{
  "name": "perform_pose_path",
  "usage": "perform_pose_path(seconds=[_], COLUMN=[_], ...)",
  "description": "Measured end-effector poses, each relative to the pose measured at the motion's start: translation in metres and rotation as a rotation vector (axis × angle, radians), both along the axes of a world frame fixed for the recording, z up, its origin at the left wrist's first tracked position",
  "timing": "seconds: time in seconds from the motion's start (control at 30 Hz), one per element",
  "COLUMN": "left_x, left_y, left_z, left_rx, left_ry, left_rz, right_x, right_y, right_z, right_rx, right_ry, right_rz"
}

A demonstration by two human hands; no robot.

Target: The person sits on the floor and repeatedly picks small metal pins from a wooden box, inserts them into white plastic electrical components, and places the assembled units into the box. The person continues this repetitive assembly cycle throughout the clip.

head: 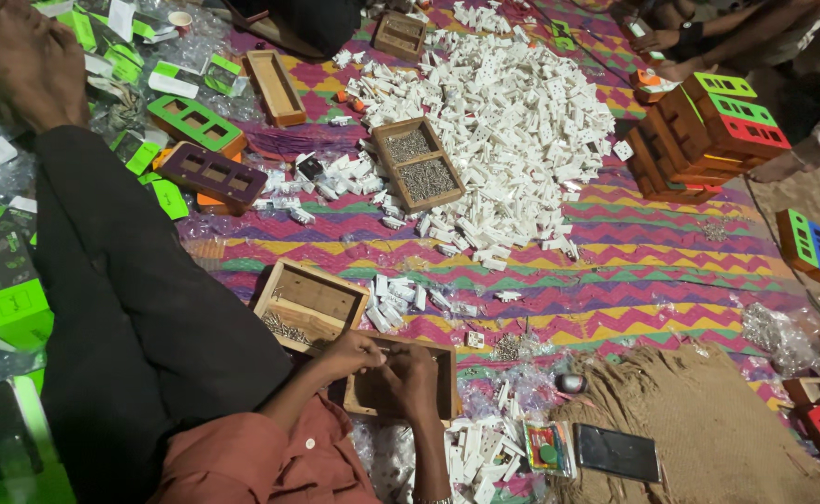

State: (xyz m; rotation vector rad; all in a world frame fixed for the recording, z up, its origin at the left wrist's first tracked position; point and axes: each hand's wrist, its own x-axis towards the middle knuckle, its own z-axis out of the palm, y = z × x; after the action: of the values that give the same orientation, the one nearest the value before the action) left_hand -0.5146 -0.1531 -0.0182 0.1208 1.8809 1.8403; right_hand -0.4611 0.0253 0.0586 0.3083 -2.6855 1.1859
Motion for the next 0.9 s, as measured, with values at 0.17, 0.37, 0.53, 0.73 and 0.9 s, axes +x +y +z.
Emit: perform_pose_path(seconds=[0.17,0.37,0.53,0.73,0.9], left_x=[0.0,0.001,0.001,-0.004,-0.002], left_y=[0.001,0.0,-0.001,-0.002,-0.001], left_z=[-0.003,-0.005,-0.008,-0.005,0.006], left_rx=[-0.064,-0.055,0.047,-0.082,-0.055], left_ry=[-0.005,0.008,-0.121,-0.078,-0.127], left_rz=[-0.021,-0.063,-0.037,-0.074,-0.003], right_x=[0.0,0.001,0.001,-0.003,-0.003], right_y=[0.002,0.005,0.004,-0.001,-0.002], right_z=[-0.005,-0.023,-0.036,-0.04,-0.033], right_rx=[-0.007,-0.197,-0.371,-0.38,-0.286], right_ry=[-0.033,-0.112,-0.188,-0.156,-0.128], right_rz=[0.014,0.013,-0.001,-0.035,-0.064])
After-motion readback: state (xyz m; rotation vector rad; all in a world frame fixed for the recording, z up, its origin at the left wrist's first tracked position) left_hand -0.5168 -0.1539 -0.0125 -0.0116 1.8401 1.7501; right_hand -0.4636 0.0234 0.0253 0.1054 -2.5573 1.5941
